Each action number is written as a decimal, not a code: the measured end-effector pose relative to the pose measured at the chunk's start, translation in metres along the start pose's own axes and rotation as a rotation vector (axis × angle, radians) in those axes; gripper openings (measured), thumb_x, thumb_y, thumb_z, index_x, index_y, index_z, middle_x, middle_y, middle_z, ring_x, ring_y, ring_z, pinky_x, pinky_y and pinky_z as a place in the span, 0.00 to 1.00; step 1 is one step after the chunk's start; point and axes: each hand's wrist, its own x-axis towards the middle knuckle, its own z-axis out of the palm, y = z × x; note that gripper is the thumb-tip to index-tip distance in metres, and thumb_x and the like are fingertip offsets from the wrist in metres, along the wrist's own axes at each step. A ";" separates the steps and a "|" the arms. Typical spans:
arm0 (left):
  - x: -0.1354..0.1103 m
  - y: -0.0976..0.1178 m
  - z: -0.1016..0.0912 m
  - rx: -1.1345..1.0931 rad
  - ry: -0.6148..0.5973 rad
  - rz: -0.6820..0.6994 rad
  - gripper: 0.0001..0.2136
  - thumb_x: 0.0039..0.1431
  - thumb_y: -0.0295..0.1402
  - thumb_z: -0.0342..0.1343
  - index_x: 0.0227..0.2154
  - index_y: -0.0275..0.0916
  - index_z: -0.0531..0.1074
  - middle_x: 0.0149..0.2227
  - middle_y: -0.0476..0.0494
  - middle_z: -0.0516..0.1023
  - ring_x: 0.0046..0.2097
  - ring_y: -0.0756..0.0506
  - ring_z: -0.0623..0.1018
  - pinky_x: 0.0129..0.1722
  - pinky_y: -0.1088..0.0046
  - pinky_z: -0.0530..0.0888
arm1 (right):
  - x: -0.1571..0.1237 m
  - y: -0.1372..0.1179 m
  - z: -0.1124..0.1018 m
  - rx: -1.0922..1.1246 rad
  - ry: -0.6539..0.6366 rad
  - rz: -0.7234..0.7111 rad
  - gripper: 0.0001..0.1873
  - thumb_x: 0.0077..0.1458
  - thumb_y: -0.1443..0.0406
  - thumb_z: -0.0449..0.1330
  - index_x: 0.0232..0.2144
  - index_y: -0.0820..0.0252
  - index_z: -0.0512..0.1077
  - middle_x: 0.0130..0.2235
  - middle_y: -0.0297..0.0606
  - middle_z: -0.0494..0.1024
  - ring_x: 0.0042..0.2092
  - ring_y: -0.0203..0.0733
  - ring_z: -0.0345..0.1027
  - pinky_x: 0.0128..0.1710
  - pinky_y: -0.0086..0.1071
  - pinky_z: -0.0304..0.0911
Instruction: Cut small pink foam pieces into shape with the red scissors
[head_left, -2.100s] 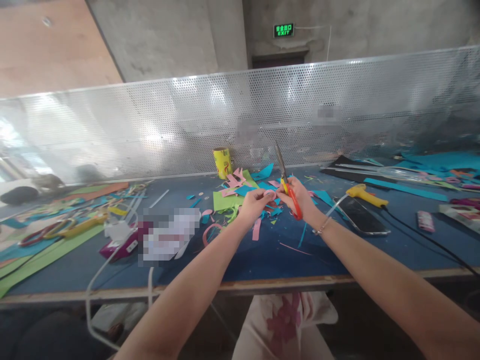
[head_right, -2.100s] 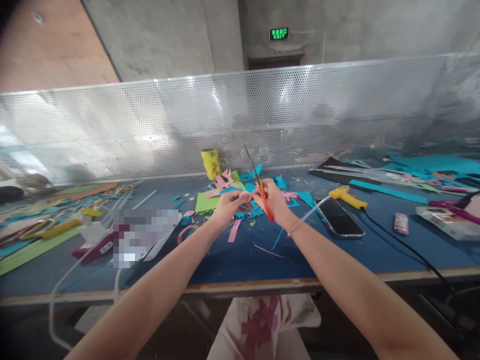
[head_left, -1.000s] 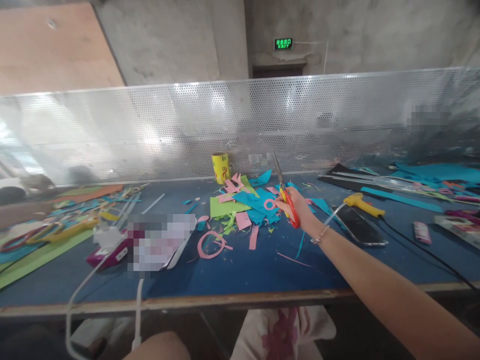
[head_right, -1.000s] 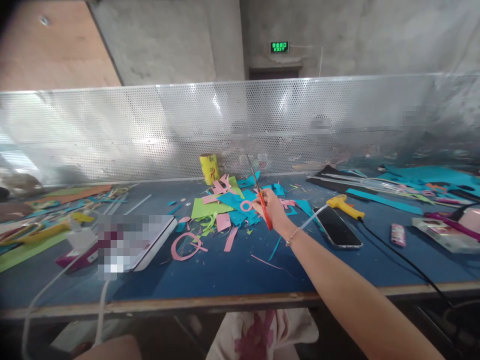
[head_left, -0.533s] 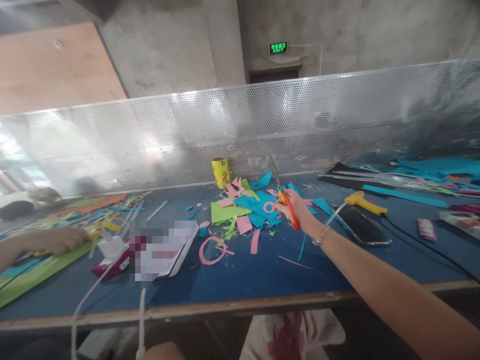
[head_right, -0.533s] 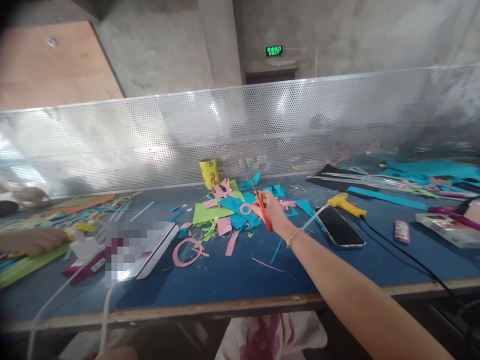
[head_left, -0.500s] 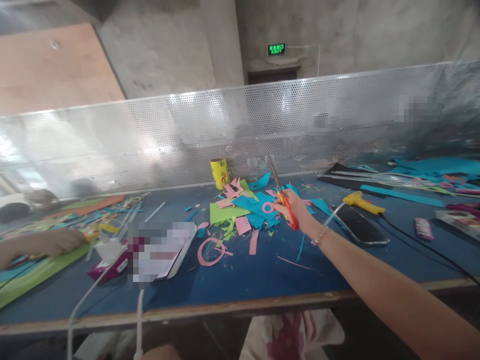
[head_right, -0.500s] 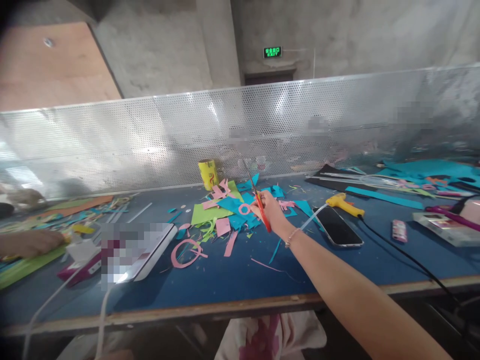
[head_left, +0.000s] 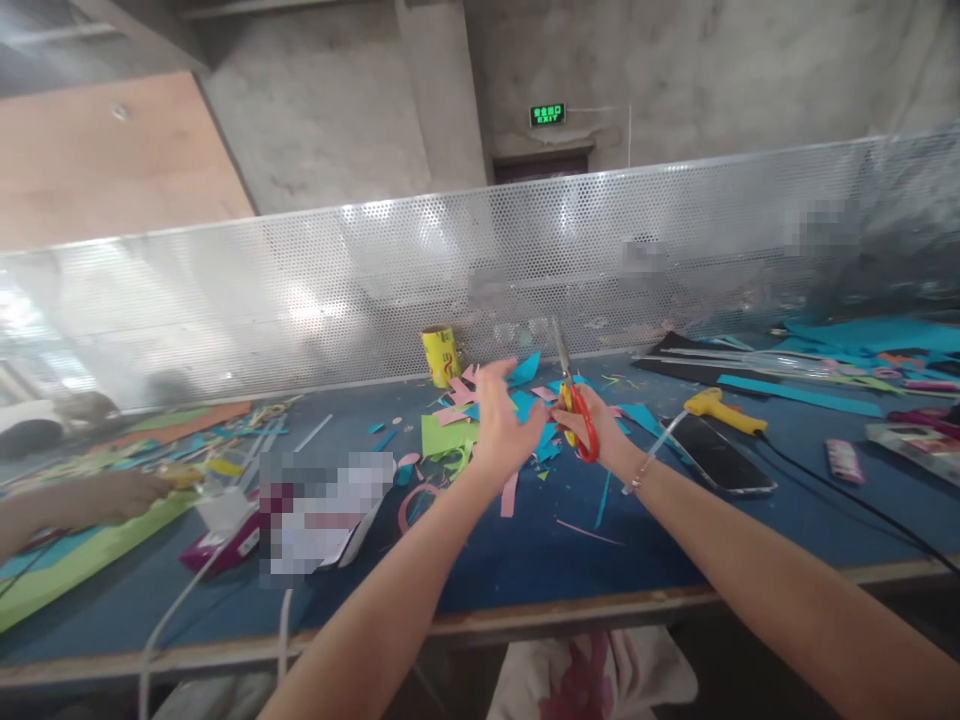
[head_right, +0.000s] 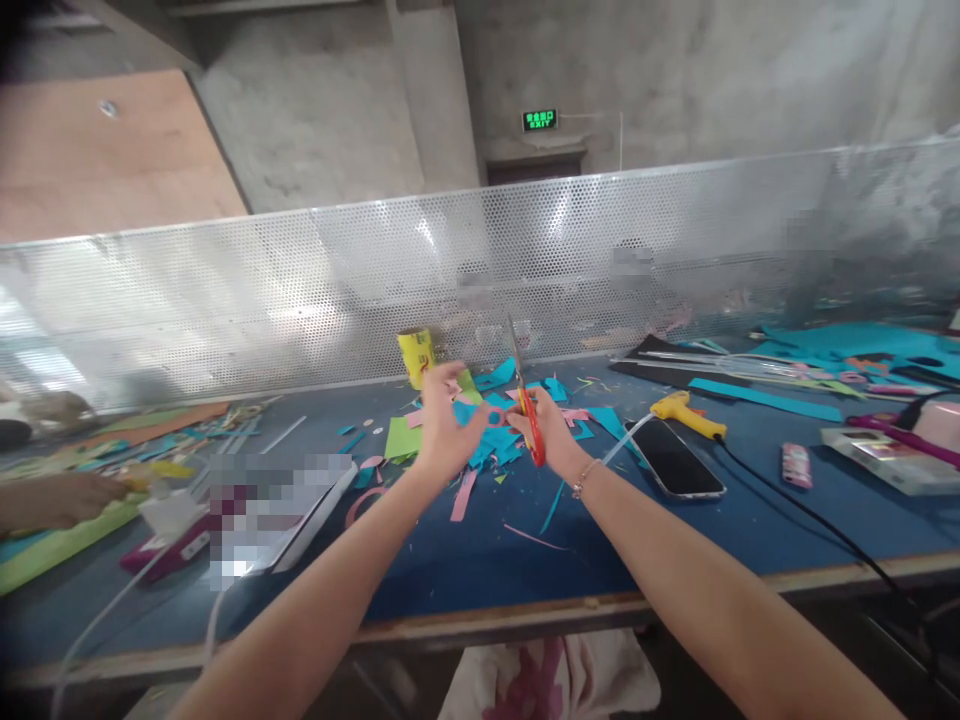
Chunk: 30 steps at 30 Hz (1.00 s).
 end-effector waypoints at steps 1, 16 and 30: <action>-0.003 -0.006 0.006 -0.021 -0.100 -0.172 0.14 0.45 0.31 0.58 0.38 0.37 0.68 0.39 0.41 0.71 0.42 0.45 0.71 0.41 0.65 0.70 | 0.001 0.001 0.000 -0.001 -0.007 -0.011 0.18 0.39 0.61 0.62 0.28 0.58 0.57 0.23 0.28 0.66 0.21 0.31 0.60 0.19 0.27 0.55; -0.012 -0.035 0.013 -0.277 -0.342 -0.677 0.07 0.43 0.35 0.59 0.23 0.36 0.72 0.22 0.49 0.73 0.26 0.51 0.71 0.28 0.75 0.67 | 0.004 0.005 -0.004 0.128 -0.104 0.093 0.20 0.34 0.59 0.66 0.27 0.58 0.61 0.22 0.28 0.67 0.23 0.37 0.66 0.22 0.31 0.60; -0.012 -0.032 0.012 -0.436 -0.311 -0.762 0.10 0.38 0.36 0.64 0.23 0.35 0.73 0.24 0.47 0.74 0.27 0.52 0.72 0.30 0.75 0.68 | 0.000 -0.002 -0.004 0.114 -0.134 0.083 0.18 0.35 0.59 0.66 0.27 0.59 0.62 0.24 0.31 0.68 0.24 0.35 0.64 0.23 0.31 0.61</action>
